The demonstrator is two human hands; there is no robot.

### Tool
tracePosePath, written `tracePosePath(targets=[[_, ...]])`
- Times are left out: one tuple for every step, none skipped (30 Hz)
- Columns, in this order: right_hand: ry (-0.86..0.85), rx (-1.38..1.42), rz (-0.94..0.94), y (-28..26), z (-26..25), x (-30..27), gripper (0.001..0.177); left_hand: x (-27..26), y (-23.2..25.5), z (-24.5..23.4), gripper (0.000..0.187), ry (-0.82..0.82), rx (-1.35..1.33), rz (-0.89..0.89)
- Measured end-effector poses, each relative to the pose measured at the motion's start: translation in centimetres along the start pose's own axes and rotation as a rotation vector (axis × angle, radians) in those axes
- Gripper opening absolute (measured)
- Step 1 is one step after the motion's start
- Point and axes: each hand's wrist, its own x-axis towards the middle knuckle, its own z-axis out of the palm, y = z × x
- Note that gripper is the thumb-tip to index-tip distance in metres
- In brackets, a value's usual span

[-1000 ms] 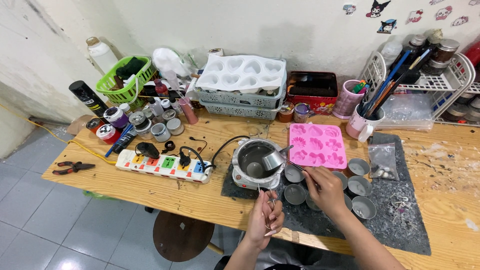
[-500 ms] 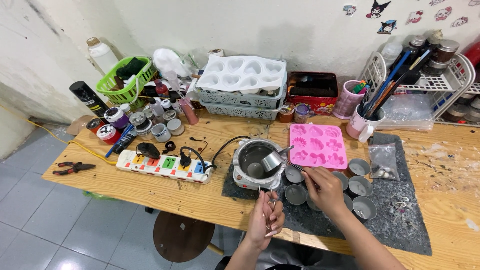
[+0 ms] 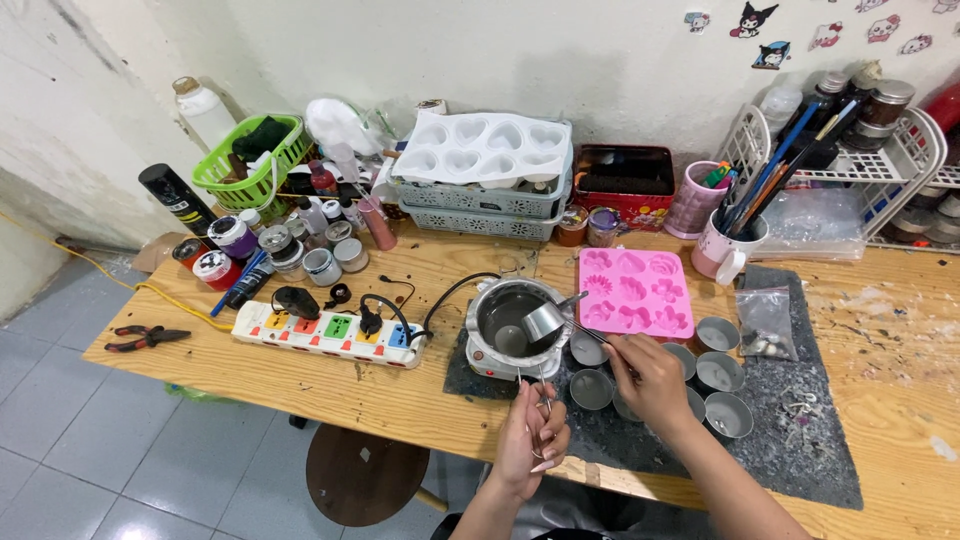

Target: Stirring and melting wax in a small pot on an electric heater on a workbench.

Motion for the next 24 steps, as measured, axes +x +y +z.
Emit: tracePosePath(targets=[[0.000, 0.000, 0.000, 0.1, 0.1, 0.0, 0.015, 0.0, 0.0, 0.0, 0.045, -0.001, 0.000, 0.000], [-0.010, -0.009, 0.001, 0.2, 0.1, -0.1, 0.015, 0.0, 0.0, 0.0, 0.046, -0.008, 0.002, 0.010], [-0.021, -0.017, 0.002, 0.3, 0.1, -0.2, 0.015, 0.0, 0.0, 0.0, 0.046, -0.015, 0.004, 0.020], [-0.021, -0.018, 0.002, 0.3, 0.1, -0.2, 0.015, 0.0, -0.1, -0.1, 0.046, -0.016, 0.004, 0.020], [-0.010, -0.015, -0.019, 0.2, 0.1, -0.1, 0.014, 0.0, -0.2, -0.2, 0.046, -0.020, 0.002, 0.021], [0.001, -0.011, -0.041, 0.1, 0.1, -0.1, 0.014, 0.1, -0.2, -0.3, 0.047, -0.023, 0.001, 0.023], [0.001, -0.012, -0.041, 0.1, 0.0, -0.1, 0.014, 0.0, -0.2, -0.3, 0.047, -0.024, 0.001, 0.024], [-0.007, -0.013, -0.036, 0.0, 0.0, 0.0, 0.014, 0.0, -0.2, -0.2, 0.047, -0.016, -0.003, 0.014], [-0.016, -0.014, -0.031, 0.0, 0.0, 0.0, 0.015, 0.0, -0.1, -0.2, 0.047, -0.009, -0.006, 0.004], [-0.015, -0.015, -0.031, -0.2, -0.2, 0.3, 0.015, 0.0, -0.2, -0.4, 0.047, -0.009, -0.005, 0.003], [-0.019, -0.016, -0.033, -0.4, -0.4, 0.5, 0.014, 0.1, -0.3, -0.5, 0.046, -0.017, -0.008, 0.008], [-0.023, -0.016, -0.037, -0.6, -0.5, 0.8, 0.013, 0.1, -0.4, -0.7, 0.046, -0.026, -0.011, 0.015], [-0.022, -0.017, -0.039, -1.0, -1.0, 1.7, 0.013, 0.1, -0.2, -0.5, 0.046, -0.028, -0.011, 0.016], [-0.087, -0.046, -0.048, -1.5, -1.5, 2.4, 0.012, 0.0, -0.1, -0.4, 0.046, -0.019, -0.015, 0.006], [-0.153, -0.075, -0.057, -1.9, -2.0, 3.2, 0.010, -0.1, 0.0, -0.2, 0.047, -0.010, -0.019, -0.005], [-0.154, -0.075, -0.058, -1.9, -2.2, 4.2, 0.010, 0.0, 0.0, -0.3, 0.047, -0.009, -0.019, -0.004], [-0.192, -0.122, -0.143, -1.9, -2.4, 5.2, 0.010, 0.0, -0.1, -0.4, 0.047, -0.025, -0.015, 0.014], [-0.229, -0.169, -0.230, -1.9, -2.5, 6.3, 0.010, 0.1, -0.1, -0.5, 0.047, -0.042, -0.009, 0.032], [-0.228, -0.167, -0.231, -1.9, -2.5, 7.3, 0.010, 0.0, -0.1, -0.5, 0.047, -0.042, -0.007, 0.034], [-0.265, -0.229, -0.273, -2.0, -2.6, 8.4, 0.011, -0.1, 0.0, -0.5, 0.047, -0.039, -0.013, 0.029], [-0.301, -0.291, -0.315, -2.0, -2.6, 9.6, 0.013, -0.1, 0.0, -0.4, 0.046, -0.036, -0.019, 0.024], [-0.300, -0.291, -0.315, -2.0, -2.5, 10.4, 0.013, -0.1, 0.0, -0.5, 0.046, -0.036, -0.018, 0.025], [-0.379, -0.335, -0.303, -1.9, -2.3, 11.3, 0.014, 0.0, 0.0, -0.5, 0.046, -0.038, -0.011, 0.027], [-0.457, -0.381, -0.288, -1.8, -2.3, 12.0, 0.015, 0.0, 0.0, -0.5, 0.046, -0.040, -0.005, 0.027]])
